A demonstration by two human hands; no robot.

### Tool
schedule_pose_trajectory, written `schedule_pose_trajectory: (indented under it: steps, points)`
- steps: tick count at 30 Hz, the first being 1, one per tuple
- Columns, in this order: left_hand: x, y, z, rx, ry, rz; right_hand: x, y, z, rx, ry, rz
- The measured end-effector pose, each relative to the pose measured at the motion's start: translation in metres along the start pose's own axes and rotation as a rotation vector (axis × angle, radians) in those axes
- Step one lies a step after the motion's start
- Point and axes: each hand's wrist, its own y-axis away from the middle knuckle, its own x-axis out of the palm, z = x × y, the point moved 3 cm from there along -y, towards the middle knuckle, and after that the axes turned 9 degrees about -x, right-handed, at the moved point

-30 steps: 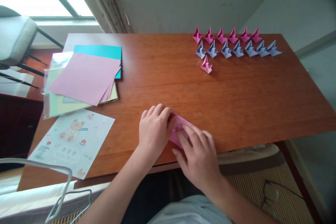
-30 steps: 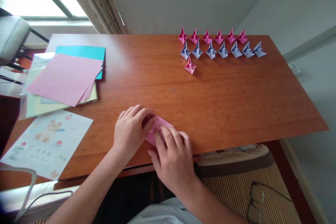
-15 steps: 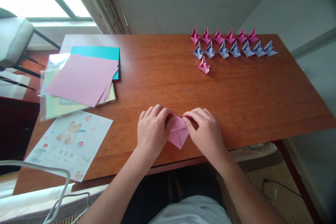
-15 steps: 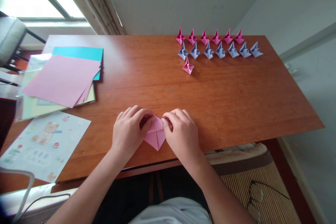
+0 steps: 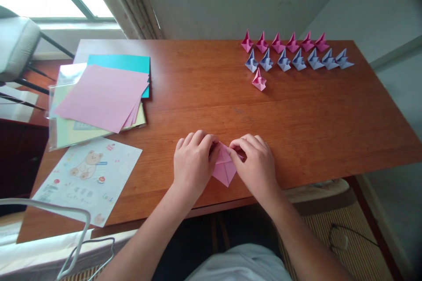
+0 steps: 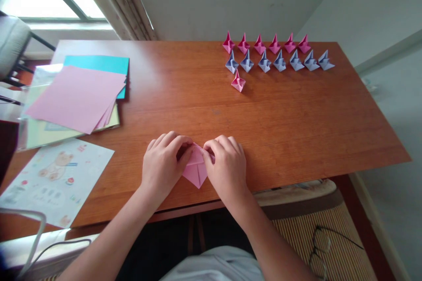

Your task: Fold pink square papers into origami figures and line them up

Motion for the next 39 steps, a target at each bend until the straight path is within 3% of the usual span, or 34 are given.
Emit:
schedule_pose_trajectory:
  steps: [5,10,14,23,29,39]
  points:
    - [-0.007,0.013,-0.004,0.042,-0.016,-0.055,-0.002,-0.003,0.001,0.011,-0.002,0.024]
    - [-0.016,0.059,-0.026,0.215,-0.077,-0.041,-0.004,-0.008,0.001,0.027,-0.008,0.077]
    - [-0.009,0.082,-0.039,0.243,-0.142,0.008,-0.005,-0.01,0.0,0.025,-0.003,0.1]
    - [0.004,0.083,-0.044,0.178,-0.202,0.035,-0.007,-0.013,0.0,0.022,0.02,0.142]
    - [0.006,0.084,-0.044,0.16,-0.2,0.057,-0.007,-0.028,-0.003,-0.039,-0.006,0.203]
    - [0.008,0.086,-0.044,0.199,-0.243,0.064,-0.004,-0.045,-0.006,0.032,-0.038,0.287]
